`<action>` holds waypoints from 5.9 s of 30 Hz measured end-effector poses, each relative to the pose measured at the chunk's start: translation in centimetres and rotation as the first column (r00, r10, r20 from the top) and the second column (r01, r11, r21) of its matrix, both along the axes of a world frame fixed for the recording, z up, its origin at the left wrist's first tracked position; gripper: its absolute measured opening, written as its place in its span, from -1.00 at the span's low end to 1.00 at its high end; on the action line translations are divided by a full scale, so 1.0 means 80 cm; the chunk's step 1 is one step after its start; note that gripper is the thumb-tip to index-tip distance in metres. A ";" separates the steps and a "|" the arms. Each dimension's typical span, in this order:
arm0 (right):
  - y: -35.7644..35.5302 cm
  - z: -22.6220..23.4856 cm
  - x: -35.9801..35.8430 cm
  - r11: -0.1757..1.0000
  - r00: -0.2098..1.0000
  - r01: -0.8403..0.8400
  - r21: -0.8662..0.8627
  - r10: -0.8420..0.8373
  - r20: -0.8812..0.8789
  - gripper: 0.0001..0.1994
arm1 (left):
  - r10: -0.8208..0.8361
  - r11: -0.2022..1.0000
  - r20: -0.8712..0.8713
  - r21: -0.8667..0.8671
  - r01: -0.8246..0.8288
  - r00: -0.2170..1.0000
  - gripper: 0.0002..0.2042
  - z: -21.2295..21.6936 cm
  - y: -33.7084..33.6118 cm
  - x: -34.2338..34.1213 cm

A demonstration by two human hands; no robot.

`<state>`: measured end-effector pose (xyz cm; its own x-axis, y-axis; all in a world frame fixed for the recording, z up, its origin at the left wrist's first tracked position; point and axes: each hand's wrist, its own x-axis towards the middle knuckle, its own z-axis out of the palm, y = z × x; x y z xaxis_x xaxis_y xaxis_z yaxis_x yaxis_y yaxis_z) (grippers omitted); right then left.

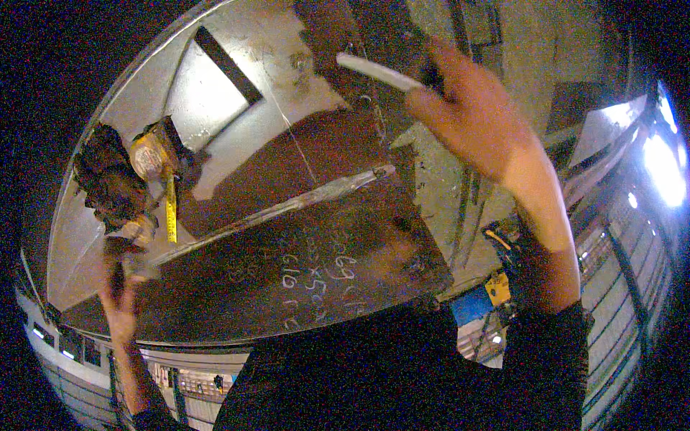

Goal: The person measures and marks metal sheets using a tape measure, ruler, and white marker. They consult printed documents on the table, then draw lines and write numbers on the metal surface to prepare for cutting or assembly.

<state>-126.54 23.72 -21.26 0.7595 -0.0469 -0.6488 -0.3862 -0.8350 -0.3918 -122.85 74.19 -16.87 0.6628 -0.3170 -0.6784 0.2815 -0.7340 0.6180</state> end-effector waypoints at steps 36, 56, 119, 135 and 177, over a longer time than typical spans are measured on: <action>-0.007 -0.033 -0.010 0.609 0.766 0.631 0.481 -0.586 -0.263 -0.68 | -0.790 0.584 0.526 0.488 0.649 0.315 -0.57 -0.107 -0.145 0.022; -0.110 -0.076 -0.077 0.283 0.501 0.814 0.507 -0.784 -0.368 -0.72 | -0.515 0.757 0.378 0.622 0.201 0.770 -0.35 -0.132 -0.047 0.018; 0.095 -0.126 -0.011 0.971 0.944 -0.031 0.238 -0.050 0.327 -0.68 | 0.823 0.385 -0.292 -0.346 -0.856 0.488 -0.77 -0.251 -0.113 0.142; 0.147 -0.124 0.011 0.979 0.973 0.055 0.196 -0.097 0.212 -0.74 | 0.856 0.189 -0.399 -0.352 -0.917 0.329 -0.78 -0.222 -0.173 0.139; 0.140 -0.125 -0.062 0.955 0.958 -0.229 0.187 0.187 0.220 -0.71 | 0.854 0.294 -0.320 -0.350 -0.889 0.409 -0.73 -0.225 -0.165 0.141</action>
